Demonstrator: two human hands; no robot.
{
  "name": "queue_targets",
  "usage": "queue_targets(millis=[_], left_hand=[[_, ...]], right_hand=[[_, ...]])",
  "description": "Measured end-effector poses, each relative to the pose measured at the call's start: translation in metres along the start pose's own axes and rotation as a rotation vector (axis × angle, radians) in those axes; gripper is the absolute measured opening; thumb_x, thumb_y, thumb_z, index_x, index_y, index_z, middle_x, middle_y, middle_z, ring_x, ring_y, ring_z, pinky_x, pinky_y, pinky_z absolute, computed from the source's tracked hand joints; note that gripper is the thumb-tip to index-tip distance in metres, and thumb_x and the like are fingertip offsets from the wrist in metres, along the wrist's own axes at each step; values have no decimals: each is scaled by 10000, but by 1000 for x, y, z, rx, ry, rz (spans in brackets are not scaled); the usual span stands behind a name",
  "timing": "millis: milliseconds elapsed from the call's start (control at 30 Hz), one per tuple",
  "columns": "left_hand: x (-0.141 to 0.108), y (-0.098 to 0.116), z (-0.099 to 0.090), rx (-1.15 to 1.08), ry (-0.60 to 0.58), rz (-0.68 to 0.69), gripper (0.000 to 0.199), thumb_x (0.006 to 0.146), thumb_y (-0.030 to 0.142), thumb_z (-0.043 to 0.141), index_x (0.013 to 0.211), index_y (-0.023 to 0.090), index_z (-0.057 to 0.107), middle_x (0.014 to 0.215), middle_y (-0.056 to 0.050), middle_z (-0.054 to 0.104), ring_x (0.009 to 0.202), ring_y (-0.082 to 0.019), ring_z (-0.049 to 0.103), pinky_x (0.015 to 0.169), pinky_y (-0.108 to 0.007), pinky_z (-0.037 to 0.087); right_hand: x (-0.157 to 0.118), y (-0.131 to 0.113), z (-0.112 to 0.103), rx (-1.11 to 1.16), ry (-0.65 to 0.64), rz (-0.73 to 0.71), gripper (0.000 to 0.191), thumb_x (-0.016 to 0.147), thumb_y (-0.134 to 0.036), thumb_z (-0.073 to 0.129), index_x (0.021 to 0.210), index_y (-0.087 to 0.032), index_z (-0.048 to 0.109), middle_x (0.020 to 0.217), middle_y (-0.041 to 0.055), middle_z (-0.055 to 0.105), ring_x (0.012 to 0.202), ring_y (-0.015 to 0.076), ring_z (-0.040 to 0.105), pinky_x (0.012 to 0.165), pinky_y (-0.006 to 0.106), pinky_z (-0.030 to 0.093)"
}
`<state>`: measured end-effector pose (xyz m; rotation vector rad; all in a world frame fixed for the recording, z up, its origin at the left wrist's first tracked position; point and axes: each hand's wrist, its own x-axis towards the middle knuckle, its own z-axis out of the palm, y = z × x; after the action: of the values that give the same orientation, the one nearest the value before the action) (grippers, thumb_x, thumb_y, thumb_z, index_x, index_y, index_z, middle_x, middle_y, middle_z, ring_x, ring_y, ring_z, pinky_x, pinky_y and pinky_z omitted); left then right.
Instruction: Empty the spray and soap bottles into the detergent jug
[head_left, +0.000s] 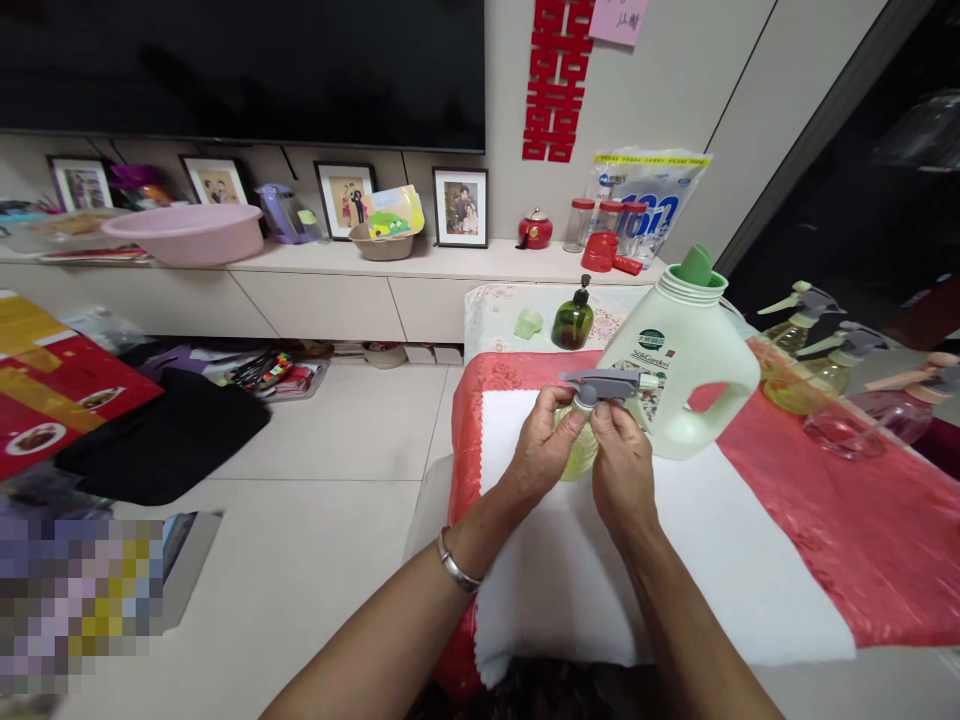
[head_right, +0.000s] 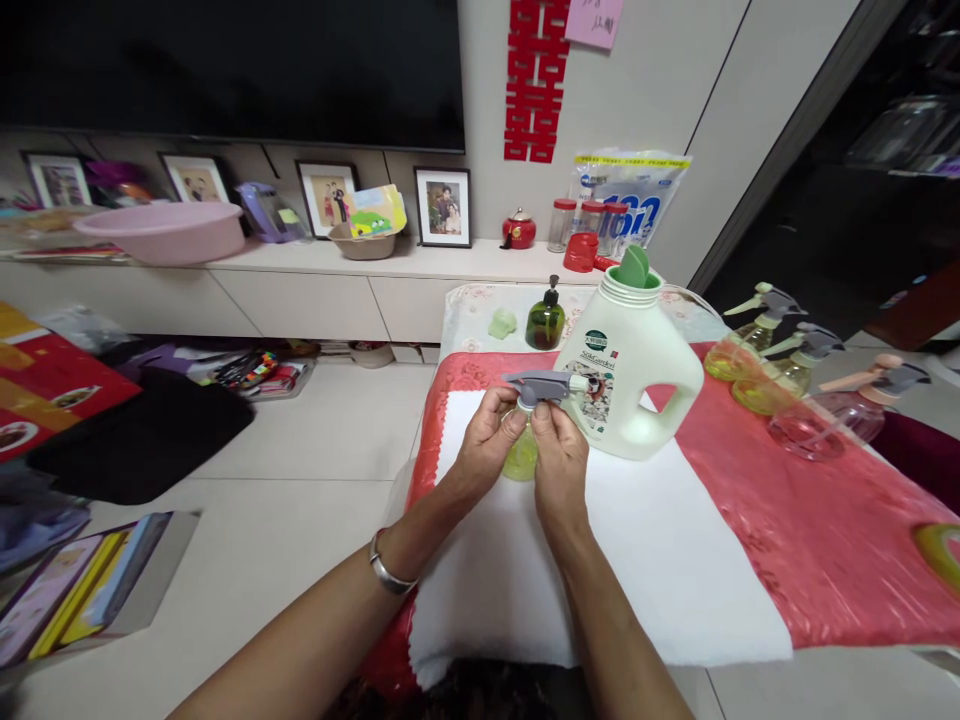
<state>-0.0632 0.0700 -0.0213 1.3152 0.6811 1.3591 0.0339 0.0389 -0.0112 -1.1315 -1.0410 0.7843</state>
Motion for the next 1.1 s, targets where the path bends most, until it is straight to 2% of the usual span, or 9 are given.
queue_targets(millis=[267, 400, 600, 733, 967, 1100], left_hand=[[0, 7, 5, 4, 6, -33, 375, 938, 555, 578, 1065, 204, 546, 1107, -79, 630, 1083, -251, 589, 1003, -402, 436], [1, 10, 9, 8, 39, -36, 325, 938, 522, 585, 1024, 211, 545, 1064, -61, 627, 1041, -230, 587, 974, -378, 437], [2, 10, 12, -18, 42, -35, 311, 935, 508, 592, 1012, 209, 558, 1094, -72, 638, 1096, -244, 590, 1001, -387, 433], [1, 7, 13, -61, 55, -29, 351, 939, 519, 591, 1075, 205, 513, 1161, -102, 614, 1154, -262, 580, 1019, -415, 437], [0, 3, 13, -36, 72, 7, 332, 966, 521, 555, 1068, 218, 465, 1128, -80, 596, 1096, -229, 585, 989, -390, 445], [1, 5, 12, -21, 78, 0, 338, 963, 537, 543, 1068, 225, 470, 1052, -47, 591, 1018, -208, 586, 949, -363, 453]], right_hand=[[5, 17, -5, 65, -65, -42, 534, 973, -601, 622, 1204, -121, 659, 1259, 93, 574, 1134, 176, 574, 1019, 280, 464], [6, 17, -5, 67, -75, -50, 538, 966, -599, 618, 1203, -119, 659, 1233, 100, 584, 1159, 192, 563, 1035, 300, 466], [7, 16, -7, 68, -89, -52, 534, 943, -593, 640, 1191, -121, 663, 1188, 101, 602, 1151, 197, 563, 1049, 314, 466], [6, 16, -5, 102, -81, -68, 491, 941, -555, 666, 1155, -113, 671, 1213, 105, 596, 1141, 192, 574, 1070, 318, 458], [3, 14, 3, 193, -14, -74, 531, 907, -484, 728, 1281, -121, 633, 1294, 111, 558, 1211, 190, 552, 1123, 334, 438], [1, 13, 6, 212, 23, -78, 588, 893, -446, 752, 1368, -146, 578, 1345, 117, 525, 1152, 174, 578, 1062, 311, 481]])
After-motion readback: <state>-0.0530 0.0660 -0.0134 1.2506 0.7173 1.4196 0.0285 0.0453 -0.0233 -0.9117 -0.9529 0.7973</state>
